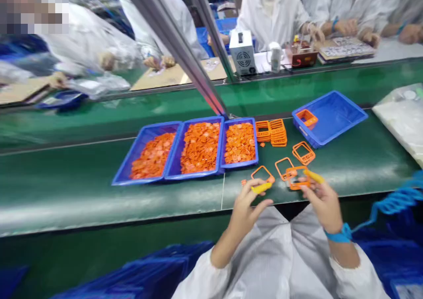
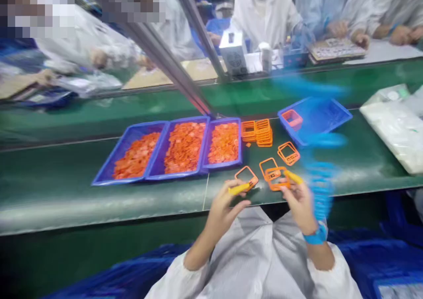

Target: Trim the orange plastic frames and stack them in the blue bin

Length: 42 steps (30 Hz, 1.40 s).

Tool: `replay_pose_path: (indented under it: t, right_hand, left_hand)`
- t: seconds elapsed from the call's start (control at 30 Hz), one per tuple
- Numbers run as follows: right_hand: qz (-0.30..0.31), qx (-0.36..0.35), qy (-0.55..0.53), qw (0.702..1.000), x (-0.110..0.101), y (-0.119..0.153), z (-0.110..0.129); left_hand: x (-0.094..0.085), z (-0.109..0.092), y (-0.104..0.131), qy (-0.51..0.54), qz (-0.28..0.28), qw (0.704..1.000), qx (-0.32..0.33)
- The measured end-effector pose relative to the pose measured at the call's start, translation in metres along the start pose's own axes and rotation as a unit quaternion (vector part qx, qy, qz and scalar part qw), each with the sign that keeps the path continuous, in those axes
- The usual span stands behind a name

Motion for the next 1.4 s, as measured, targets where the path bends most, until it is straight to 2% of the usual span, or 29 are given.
replay_pose_path:
  t: [0.1, 0.2, 0.3, 0.43, 0.53, 0.63, 0.7, 0.77, 0.87, 0.97, 1.1, 1.27, 1.4]
  right_hand:
    - [-0.047, -0.016, 0.062, 0.997, -0.06, -0.006, -0.005]
    - [-0.077, -0.049, 0.16, 0.983, -0.102, -0.015, -0.007]
    - [-0.074, -0.074, 0.298, 0.949, -0.122, -0.026, -0.007]
    - [-0.043, -0.116, 0.41, 0.904, -0.121, -0.04, 0.004]
    - [-0.067, -0.147, 0.406, 0.899, -0.108, -0.039, 0.021]
    - [-0.064, -0.153, 0.314, 0.935, -0.074, -0.025, 0.032]
    - [-0.013, -0.122, 0.211, 0.97, -0.036, -0.012, 0.032]
    - [0.08, -0.072, 0.11, 0.988, 0.012, 0.003, 0.03]
    - [0.181, -0.006, -0.017, 0.983, 0.074, 0.022, 0.032]
    - [0.211, 0.038, -0.11, 0.971, 0.106, 0.029, 0.032]
    - [0.203, 0.072, -0.171, 0.961, 0.114, 0.026, 0.028]
    - [0.205, 0.126, -0.2, 0.95, 0.109, 0.027, 0.021]
    - [0.214, 0.139, -0.199, 0.946, 0.102, 0.028, 0.014]
  left_hand:
    - [-0.029, 0.046, 0.002, -0.064, -0.056, 0.993, -0.082]
    - [-0.042, 0.074, 0.0, -0.115, -0.074, 0.985, -0.104]
    - [-0.04, 0.08, -0.007, -0.143, -0.062, 0.985, -0.072]
    - [-0.034, 0.079, -0.016, -0.156, -0.043, 0.985, -0.066]
    - [-0.035, 0.078, -0.017, -0.162, -0.042, 0.982, -0.082]
    - [-0.036, 0.073, -0.014, -0.14, -0.041, 0.986, -0.087]
    - [-0.036, 0.067, -0.01, -0.092, -0.045, 0.991, -0.091]
    - [-0.036, 0.058, -0.005, -0.033, -0.049, 0.994, -0.091]
    - [-0.032, 0.034, 0.002, 0.027, -0.037, 0.997, -0.055]
    - [-0.028, 0.009, 0.005, 0.07, -0.015, 0.997, 0.004]
    - [-0.026, -0.002, 0.006, 0.114, 0.007, 0.993, 0.042]
    - [-0.019, 0.002, 0.011, 0.102, 0.019, 0.994, 0.047]
    - [-0.013, 0.006, 0.008, 0.059, 0.025, 0.996, 0.061]
Point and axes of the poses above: each hand's wrist, its own y-axis away from the middle knuckle, its own x-axis out of the palm, z = x × y, the point moved 8 cm from there along -y, towards the middle knuckle, and after that the axes turned 14 degrees about -x, right-handed, at the moved point
